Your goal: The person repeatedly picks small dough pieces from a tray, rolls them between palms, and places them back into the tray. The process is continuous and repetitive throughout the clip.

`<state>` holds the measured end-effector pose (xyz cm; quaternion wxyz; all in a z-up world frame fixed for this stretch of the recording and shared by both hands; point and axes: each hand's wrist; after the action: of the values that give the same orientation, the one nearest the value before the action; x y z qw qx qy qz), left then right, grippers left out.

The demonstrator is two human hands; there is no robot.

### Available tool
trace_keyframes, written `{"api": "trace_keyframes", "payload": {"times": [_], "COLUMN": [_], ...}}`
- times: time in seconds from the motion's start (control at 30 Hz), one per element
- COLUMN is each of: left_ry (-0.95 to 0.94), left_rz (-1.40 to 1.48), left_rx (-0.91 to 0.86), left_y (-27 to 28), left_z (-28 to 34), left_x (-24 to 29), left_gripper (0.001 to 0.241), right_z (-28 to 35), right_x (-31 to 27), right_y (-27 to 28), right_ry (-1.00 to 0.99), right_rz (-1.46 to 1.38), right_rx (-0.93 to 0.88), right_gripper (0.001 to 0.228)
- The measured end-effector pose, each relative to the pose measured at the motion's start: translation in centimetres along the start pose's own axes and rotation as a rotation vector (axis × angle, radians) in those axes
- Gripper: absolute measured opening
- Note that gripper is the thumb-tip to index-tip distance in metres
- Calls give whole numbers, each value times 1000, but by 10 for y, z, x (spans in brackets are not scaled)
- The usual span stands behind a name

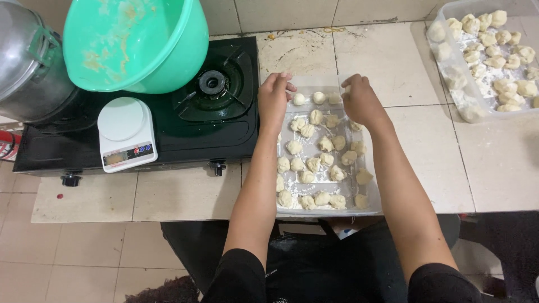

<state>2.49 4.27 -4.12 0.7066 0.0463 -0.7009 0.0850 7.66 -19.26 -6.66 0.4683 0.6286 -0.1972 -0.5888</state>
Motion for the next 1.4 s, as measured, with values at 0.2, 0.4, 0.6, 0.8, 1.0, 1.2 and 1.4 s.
{"api": "trace_keyframes", "payload": {"times": [0.2,0.4,0.6,0.8,1.0,1.2,1.4], "left_ry": [14,7,35,57,119,-51,189], "left_rz": [33,38,11,-9,496,1070,727], "left_rx": [-28,-45,-32,-31,-171,-488,-638], "left_y": [-3,-3,-5,-8,-18,-13,-44], "left_z": [5,4,13,8,9,-3,36], "left_x": [7,2,16,7,5,-7,50], "left_gripper": [26,27,26,33,64,53,61], "right_z": [-8,-3,-15,-33,19,48,57], "right_x": [9,-1,-12,0,-93,-138,-183], "right_y": [-21,-25,-31,-61,-14,-18,2], "right_ry": [-142,-74,96,17,435,836,381], "right_rz": [356,612,837,800,99,-285,-388], "right_rx": [-66,85,316,137,335,226,213], "right_gripper": [18,10,17,21,50,29,88]}}
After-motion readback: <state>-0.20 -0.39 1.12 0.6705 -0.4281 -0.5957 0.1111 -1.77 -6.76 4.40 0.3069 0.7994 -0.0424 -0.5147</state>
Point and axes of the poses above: each hand's wrist, its own z-axis away from the middle knuckle, its own y-axis out of the back of the hand, x = y × z, and after that the axes turned 11 degrees about -x, right-handed
